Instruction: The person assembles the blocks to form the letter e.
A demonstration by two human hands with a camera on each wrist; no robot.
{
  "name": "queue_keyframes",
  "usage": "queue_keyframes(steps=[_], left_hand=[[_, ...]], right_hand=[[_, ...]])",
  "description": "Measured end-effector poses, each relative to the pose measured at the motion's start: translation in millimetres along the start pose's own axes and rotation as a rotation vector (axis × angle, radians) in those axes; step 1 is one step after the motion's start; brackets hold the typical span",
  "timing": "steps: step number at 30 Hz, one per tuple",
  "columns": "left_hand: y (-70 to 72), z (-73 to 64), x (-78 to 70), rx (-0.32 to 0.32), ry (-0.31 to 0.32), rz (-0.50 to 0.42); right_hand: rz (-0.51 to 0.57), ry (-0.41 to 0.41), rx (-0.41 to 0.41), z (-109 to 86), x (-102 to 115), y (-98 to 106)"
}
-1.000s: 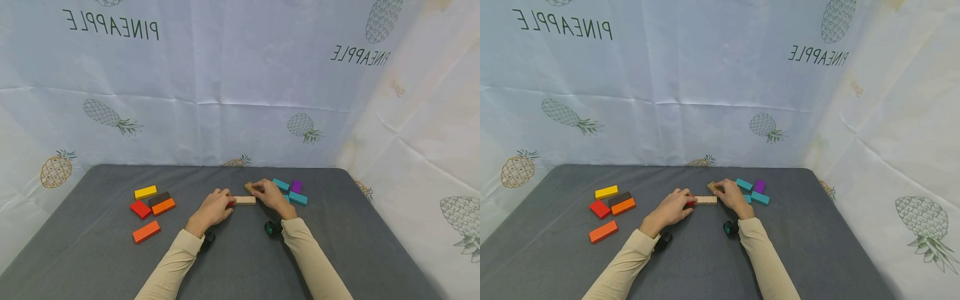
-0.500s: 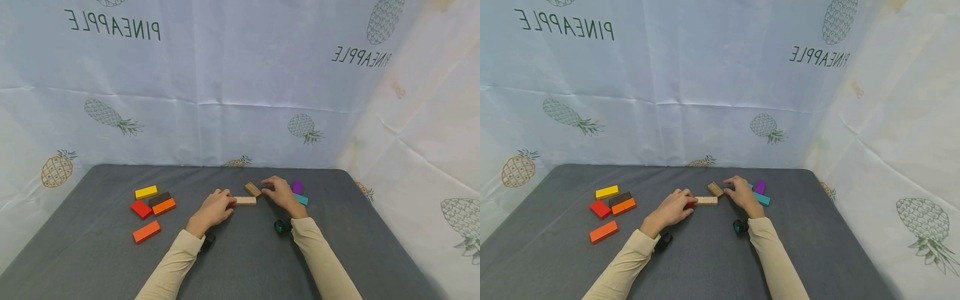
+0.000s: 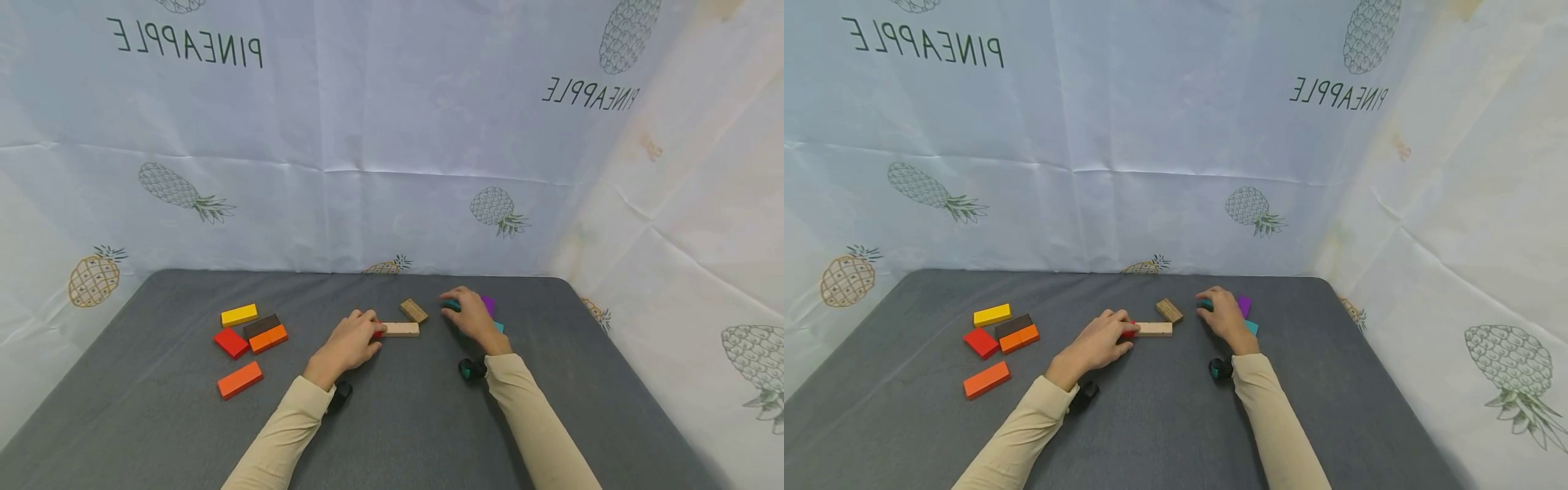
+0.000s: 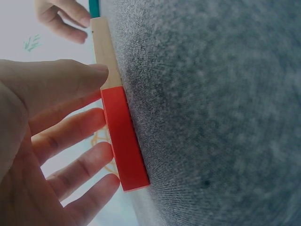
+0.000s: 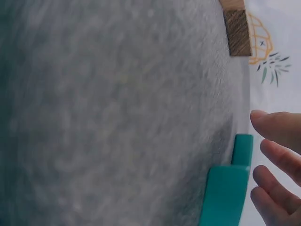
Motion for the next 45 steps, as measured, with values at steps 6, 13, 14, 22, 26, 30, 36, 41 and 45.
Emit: queue_keyframes(steps=[6, 13, 14, 22, 26, 30, 36, 41, 45], left_hand=[[-0.1, 0.0, 0.3, -0.006, -0.005, -0.004], [0.1, -0.3, 0.1, -0.003, -0.005, 0.0], [0.3, -0.1, 0.0, -0.007, -0.005, 0.004], [0.6, -0.3, -0.2, -0.014, -0.008, 0.003], [0.9, -0.3, -0.4, -0.016, -0.009, 0.001], [1.3, -0.7, -0.7, -0.014, -0.007, 0.0], [0.6, 0.1, -0.2, -0.013, -0.003, 0.016], [0.3, 0.2, -0.1, -0.008, -0.007, 0.027], [-0.1, 0.4, 0.6, -0.001, -0.009, 0.022]], right_hand=[[-0.024, -0.024, -0.013, -0.7, -9, 2], [-0.036, -0.045, -0.012, -0.2, -18, 6], [-0.035, -0.049, -0.011, -0.8, -19, 7], [-0.05, -0.081, -0.016, -6.3, -28, 13], [-0.057, -0.099, -0.023, -9.0, -31, 18], [-0.059, -0.119, -0.015, -12.5, -34, 23], [-0.067, -0.142, 0.016, -18.2, -44, 25], [-0.073, -0.147, 0.009, -23.5, -48, 28], [-0.057, -0.201, 0.005, -26.1, -54, 27]])
Point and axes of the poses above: each hand's wrist, its own z-axis towards the middle knuckle, its own y-axis out of the back of the hand, x = y × z, the point moved 8 cm from there along z, towards the middle knuckle, and after that the axes turned 10 degrees about x, right-handed, at the moved point
